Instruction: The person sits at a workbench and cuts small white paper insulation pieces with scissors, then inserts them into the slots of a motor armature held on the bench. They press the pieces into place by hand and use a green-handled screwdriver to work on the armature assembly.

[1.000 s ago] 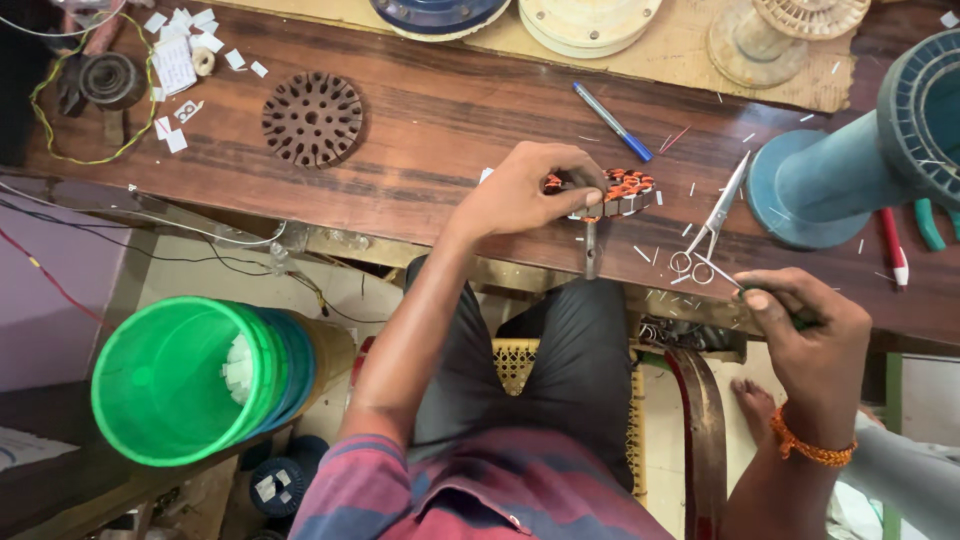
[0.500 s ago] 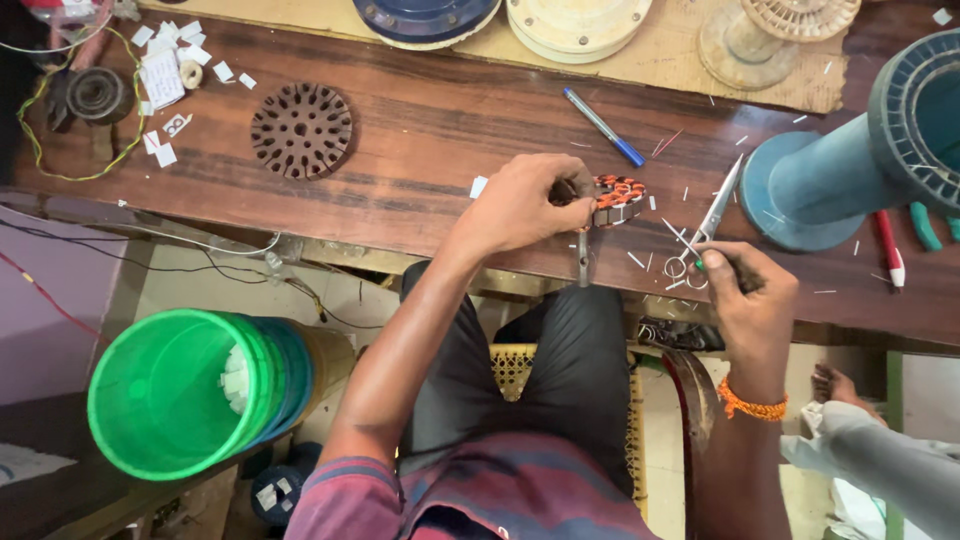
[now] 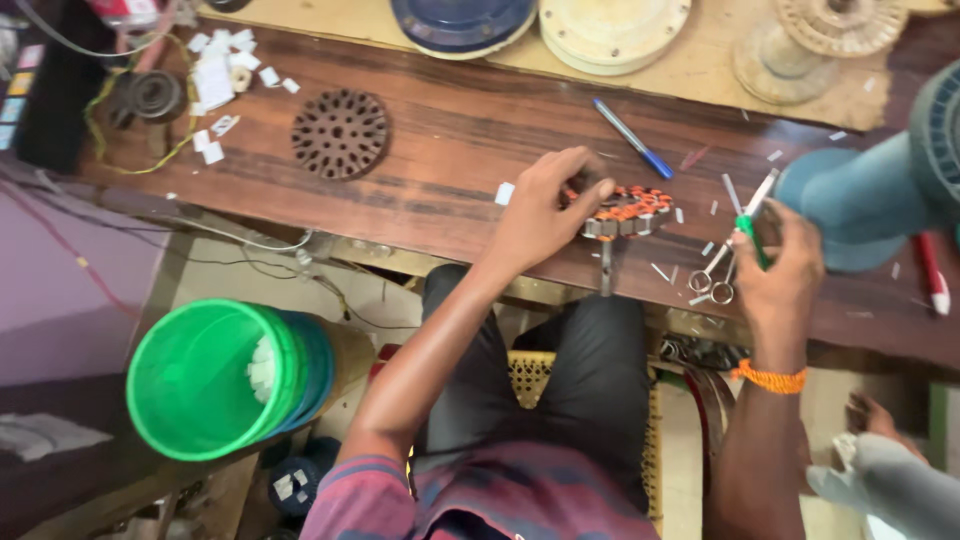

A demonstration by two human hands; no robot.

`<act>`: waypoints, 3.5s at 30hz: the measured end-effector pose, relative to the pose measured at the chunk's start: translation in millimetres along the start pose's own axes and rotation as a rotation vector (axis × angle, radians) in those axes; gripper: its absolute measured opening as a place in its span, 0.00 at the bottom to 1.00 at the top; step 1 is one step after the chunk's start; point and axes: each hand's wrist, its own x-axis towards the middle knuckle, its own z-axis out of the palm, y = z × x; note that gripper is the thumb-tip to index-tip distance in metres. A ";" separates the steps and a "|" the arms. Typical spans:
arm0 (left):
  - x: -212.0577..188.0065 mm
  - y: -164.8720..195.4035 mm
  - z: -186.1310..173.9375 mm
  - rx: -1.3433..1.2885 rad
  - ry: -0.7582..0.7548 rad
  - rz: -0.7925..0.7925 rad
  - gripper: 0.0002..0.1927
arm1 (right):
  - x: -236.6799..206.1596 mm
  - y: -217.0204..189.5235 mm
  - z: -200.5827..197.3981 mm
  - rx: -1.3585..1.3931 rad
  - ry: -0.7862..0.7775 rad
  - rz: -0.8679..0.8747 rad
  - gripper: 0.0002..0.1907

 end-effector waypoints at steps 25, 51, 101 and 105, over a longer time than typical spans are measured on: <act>-16.7 -92.8 -63.3 0.559 -0.022 -0.007 0.16 | -46.6 -10.4 0.4 0.078 0.018 0.049 0.08; -104.2 -60.9 -17.1 0.672 -0.091 0.222 0.31 | -128.1 15.4 -10.2 0.395 0.134 0.163 0.07; -202.2 -72.5 73.3 -0.658 -0.273 -0.734 0.07 | -192.6 -30.1 55.5 1.050 -0.329 0.653 0.22; -204.5 -76.5 73.4 -0.474 -0.158 -0.331 0.07 | -198.0 -30.9 70.0 1.047 -0.303 0.636 0.16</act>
